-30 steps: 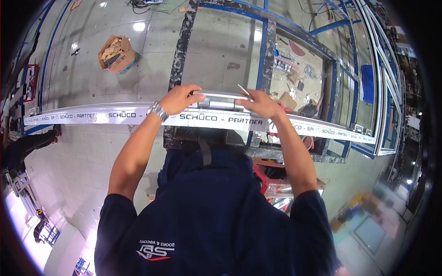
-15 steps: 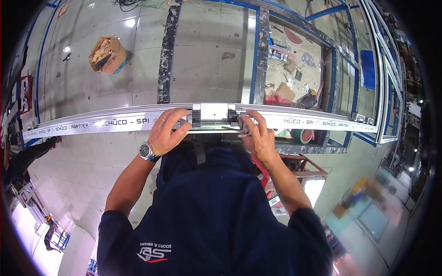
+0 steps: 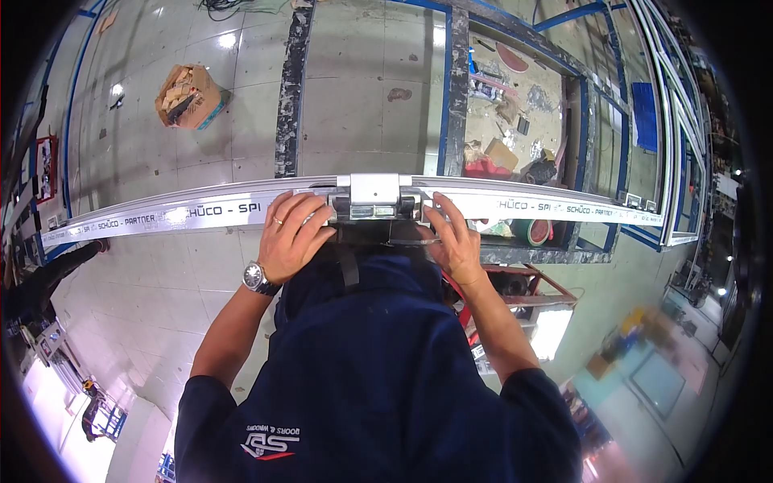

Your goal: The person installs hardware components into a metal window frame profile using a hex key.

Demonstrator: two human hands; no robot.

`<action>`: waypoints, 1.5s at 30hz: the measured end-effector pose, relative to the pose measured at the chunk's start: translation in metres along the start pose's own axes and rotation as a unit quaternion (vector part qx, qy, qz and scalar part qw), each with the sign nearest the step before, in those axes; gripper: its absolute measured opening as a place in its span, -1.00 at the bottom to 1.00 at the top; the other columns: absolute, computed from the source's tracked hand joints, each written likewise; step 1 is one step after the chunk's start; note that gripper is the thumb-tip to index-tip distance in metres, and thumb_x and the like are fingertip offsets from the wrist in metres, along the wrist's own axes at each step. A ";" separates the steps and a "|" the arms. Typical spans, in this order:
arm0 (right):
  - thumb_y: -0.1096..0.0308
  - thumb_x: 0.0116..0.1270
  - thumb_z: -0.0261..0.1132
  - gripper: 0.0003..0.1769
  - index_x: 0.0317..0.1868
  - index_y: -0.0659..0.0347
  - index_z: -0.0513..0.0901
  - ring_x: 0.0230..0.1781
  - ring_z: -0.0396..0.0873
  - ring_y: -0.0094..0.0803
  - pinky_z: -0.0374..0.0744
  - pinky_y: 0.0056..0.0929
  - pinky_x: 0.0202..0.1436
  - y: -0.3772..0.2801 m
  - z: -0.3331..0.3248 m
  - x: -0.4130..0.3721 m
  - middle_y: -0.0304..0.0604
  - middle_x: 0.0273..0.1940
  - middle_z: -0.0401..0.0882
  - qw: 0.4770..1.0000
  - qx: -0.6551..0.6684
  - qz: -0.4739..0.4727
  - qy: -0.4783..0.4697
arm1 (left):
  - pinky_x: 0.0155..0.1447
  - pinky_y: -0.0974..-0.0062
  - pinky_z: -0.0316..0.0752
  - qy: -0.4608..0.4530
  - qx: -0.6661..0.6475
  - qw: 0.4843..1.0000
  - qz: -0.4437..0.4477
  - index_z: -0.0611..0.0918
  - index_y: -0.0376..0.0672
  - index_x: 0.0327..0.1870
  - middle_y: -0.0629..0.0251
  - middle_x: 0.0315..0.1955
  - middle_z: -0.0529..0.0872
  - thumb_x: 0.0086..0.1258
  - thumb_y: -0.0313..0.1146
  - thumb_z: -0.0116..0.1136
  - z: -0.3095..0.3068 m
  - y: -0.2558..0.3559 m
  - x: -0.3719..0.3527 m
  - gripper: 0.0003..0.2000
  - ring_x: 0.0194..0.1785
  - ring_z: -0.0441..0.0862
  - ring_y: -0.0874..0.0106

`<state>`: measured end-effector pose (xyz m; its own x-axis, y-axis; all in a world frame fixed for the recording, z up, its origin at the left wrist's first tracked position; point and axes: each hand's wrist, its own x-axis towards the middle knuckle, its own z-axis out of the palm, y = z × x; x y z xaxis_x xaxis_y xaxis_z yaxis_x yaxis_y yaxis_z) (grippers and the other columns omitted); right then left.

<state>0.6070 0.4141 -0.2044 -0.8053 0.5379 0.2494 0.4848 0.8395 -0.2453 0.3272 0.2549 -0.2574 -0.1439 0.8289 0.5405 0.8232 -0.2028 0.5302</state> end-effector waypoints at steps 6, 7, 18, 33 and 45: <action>0.38 0.18 0.54 -0.54 0.13 0.03 0.71 -0.20 0.79 -0.25 0.74 -0.37 -0.31 0.017 -0.018 0.019 -0.25 0.18 0.68 0.998 0.037 -0.031 -0.034 | 0.19 0.23 0.55 -0.057 -0.048 0.997 0.005 0.74 -0.15 0.00 0.31 0.07 0.74 0.18 -0.33 0.50 -0.011 -0.016 0.007 -0.65 0.12 0.63 0.26; 0.39 0.18 0.54 -0.55 0.11 0.04 0.72 -0.18 0.79 -0.24 0.74 -0.36 -0.29 0.019 -0.021 0.023 -0.24 0.16 0.69 0.997 0.061 -0.026 -0.047 | 0.16 0.26 0.56 -0.071 -0.064 0.995 0.004 0.75 -0.16 -0.02 0.30 0.05 0.75 0.18 -0.33 0.50 -0.014 -0.019 0.011 -0.67 0.10 0.64 0.26; 0.08 0.26 0.51 -0.44 0.20 0.13 0.67 -0.12 0.76 -0.06 0.71 -0.18 -0.07 0.019 -0.031 0.074 -0.11 0.16 0.67 0.987 0.131 -0.011 -0.094 | 0.03 0.53 0.55 -0.126 -0.285 0.860 -0.405 0.71 -0.26 0.08 0.28 -0.17 0.81 0.61 -0.31 0.14 -0.002 -0.041 0.051 -0.76 -0.08 0.69 0.54; 0.04 0.25 0.50 -0.43 0.10 0.30 0.67 -0.14 0.71 0.12 0.61 -0.09 0.01 0.047 -0.013 0.139 0.17 -0.10 0.70 0.924 0.174 0.117 -0.319 | -0.14 0.39 0.54 -0.208 -0.234 0.898 -0.311 0.66 -0.28 0.09 0.17 -0.39 0.72 0.32 -0.08 0.45 0.006 -0.059 0.074 -0.51 -0.33 0.65 0.30; 0.33 0.17 0.56 -0.58 0.03 -0.01 0.63 -0.53 0.63 -0.38 0.64 -0.34 -0.56 -0.008 -0.015 0.026 -0.27 0.02 0.52 0.996 0.028 -0.078 -0.042 | 0.18 0.13 0.56 -0.021 -0.066 0.997 0.035 0.59 -0.19 -0.22 0.10 0.13 0.67 -0.01 -0.46 0.55 0.002 -0.010 0.013 -0.64 0.12 0.63 0.07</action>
<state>0.5869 0.4225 -0.1822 -0.8958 0.3919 0.2098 0.3348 0.9053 -0.2616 0.3186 0.2687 -0.2569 -0.0627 0.8307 0.5532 0.7507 -0.3259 0.5746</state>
